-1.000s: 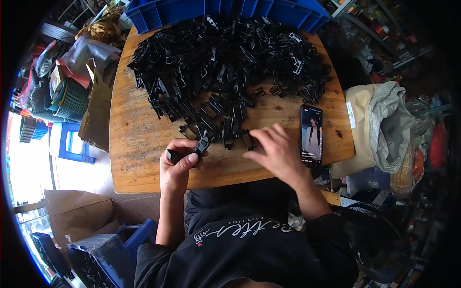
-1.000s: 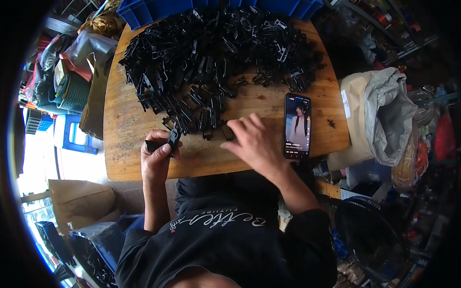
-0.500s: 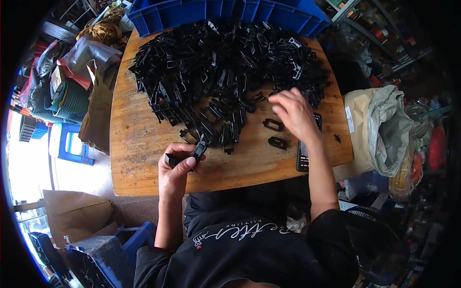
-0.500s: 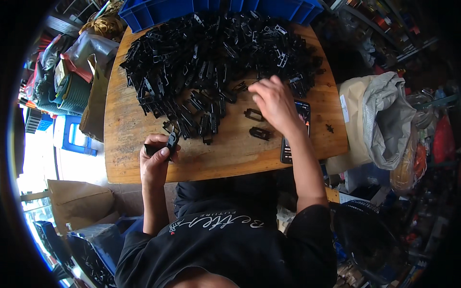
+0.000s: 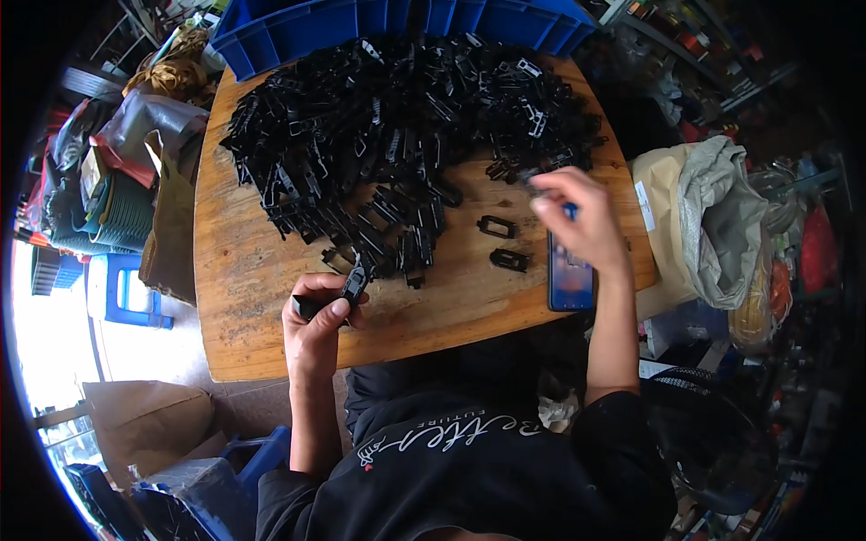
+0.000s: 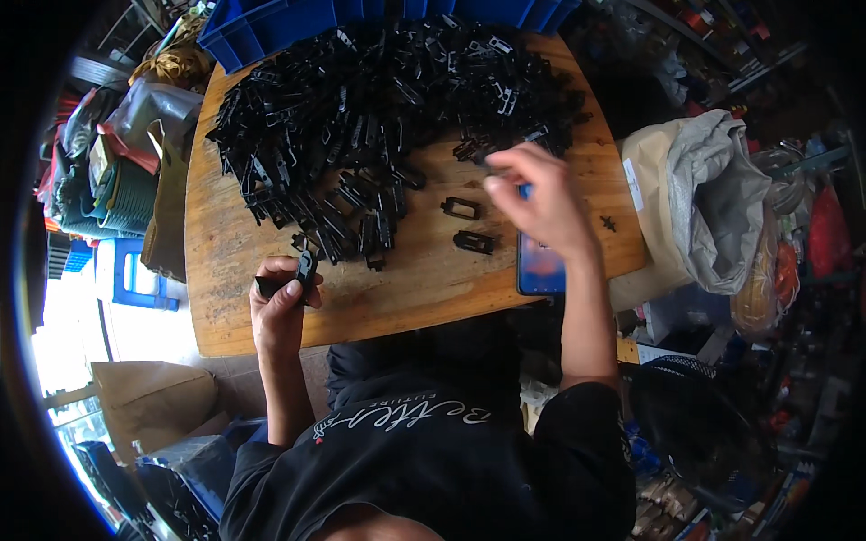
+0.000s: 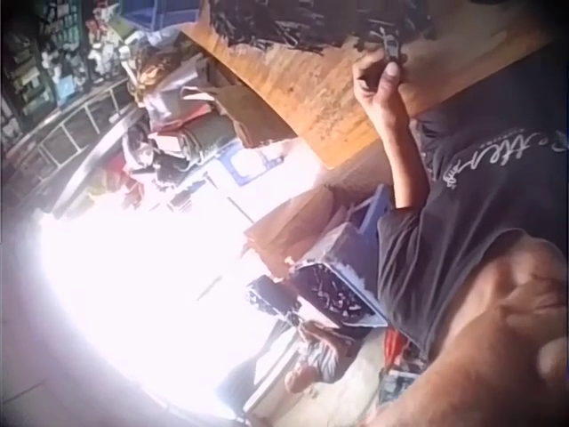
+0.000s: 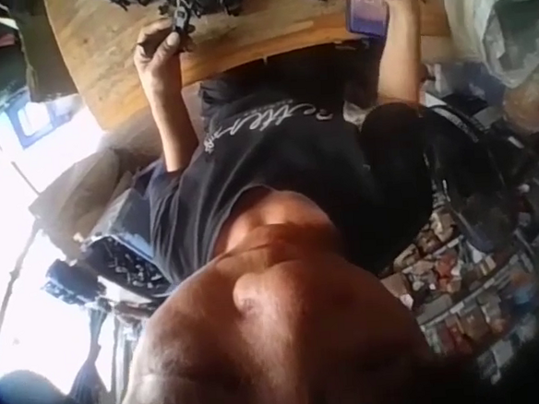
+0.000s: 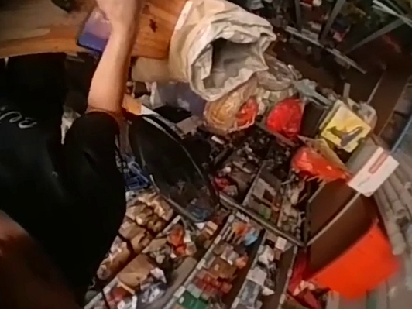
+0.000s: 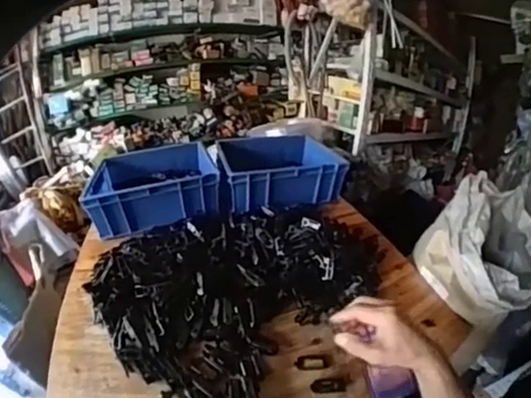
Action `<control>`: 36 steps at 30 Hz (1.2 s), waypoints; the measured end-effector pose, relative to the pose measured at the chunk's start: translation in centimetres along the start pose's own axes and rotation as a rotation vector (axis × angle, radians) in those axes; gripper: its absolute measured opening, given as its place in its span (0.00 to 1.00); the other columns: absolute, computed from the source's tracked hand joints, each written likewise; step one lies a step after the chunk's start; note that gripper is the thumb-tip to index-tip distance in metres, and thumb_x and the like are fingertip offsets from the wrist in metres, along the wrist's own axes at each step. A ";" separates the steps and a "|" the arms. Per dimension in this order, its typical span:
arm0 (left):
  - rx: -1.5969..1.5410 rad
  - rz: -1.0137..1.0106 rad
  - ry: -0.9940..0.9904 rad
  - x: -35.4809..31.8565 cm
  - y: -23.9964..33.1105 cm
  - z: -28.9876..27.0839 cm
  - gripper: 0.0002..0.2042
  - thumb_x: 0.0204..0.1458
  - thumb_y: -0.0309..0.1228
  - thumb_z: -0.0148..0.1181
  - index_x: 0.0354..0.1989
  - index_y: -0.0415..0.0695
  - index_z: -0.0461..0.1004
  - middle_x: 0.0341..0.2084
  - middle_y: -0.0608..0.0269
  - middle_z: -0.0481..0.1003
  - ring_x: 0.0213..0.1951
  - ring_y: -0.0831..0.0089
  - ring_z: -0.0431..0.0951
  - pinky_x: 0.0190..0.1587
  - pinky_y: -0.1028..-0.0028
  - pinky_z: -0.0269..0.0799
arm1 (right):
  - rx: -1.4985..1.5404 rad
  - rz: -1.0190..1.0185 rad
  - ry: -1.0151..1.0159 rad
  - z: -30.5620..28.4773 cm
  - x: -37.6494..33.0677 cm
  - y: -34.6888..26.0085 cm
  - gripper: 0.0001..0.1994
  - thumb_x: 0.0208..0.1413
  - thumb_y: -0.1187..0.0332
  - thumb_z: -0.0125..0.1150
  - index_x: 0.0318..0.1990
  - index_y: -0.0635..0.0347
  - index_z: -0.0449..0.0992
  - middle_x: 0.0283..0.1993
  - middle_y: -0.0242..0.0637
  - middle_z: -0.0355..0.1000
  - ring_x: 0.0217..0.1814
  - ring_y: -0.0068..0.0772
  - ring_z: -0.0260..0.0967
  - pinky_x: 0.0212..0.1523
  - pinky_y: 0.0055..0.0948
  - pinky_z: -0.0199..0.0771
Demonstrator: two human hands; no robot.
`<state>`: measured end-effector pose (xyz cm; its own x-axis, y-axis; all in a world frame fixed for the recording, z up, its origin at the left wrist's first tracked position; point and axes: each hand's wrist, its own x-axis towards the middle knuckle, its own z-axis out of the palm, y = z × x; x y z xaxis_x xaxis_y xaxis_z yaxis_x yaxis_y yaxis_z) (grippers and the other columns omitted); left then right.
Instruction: Assembling and sorting small black plastic components at a workbench.
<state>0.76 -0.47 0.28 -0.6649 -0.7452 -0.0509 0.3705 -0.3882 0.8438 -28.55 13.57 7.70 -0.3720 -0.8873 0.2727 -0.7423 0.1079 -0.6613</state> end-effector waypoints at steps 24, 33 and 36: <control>0.005 -0.016 0.007 0.1 -0.1 0.0 0.13 0.45 0.25 0.58 0.39 0.36 0.66 0.28 0.50 0.75 0.24 0.71 0.74 0.30 0.75 0.72 | -0.322 -0.040 -0.012 4.5 -2.5 0.7 0.14 0.42 0.75 0.64 0.40 0.62 0.74 0.32 0.39 0.73 0.37 0.34 0.68 0.37 0.28 0.70; -0.025 -0.022 -0.006 0.3 -0.4 0.7 0.11 0.45 0.24 0.60 0.38 0.37 0.69 0.28 0.54 0.75 0.24 0.73 0.73 0.29 0.77 0.71 | -0.281 -0.101 0.064 5.1 -3.0 0.7 0.11 0.44 0.75 0.62 0.38 0.62 0.75 0.37 0.37 0.75 0.39 0.33 0.69 0.41 0.28 0.70; -0.025 -0.030 -0.009 0.2 -0.5 0.8 0.12 0.45 0.25 0.60 0.38 0.37 0.69 0.28 0.53 0.75 0.24 0.73 0.73 0.29 0.77 0.71 | -0.264 0.081 0.176 2.2 -4.7 0.0 0.09 0.46 0.77 0.60 0.38 0.62 0.75 0.36 0.37 0.74 0.39 0.31 0.69 0.40 0.26 0.70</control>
<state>-0.06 0.03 0.33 -0.6820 -0.7279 -0.0710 0.3660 -0.4238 0.8285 -25.60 16.72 4.84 -0.5090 -0.7826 0.3584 -0.8168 0.3076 -0.4881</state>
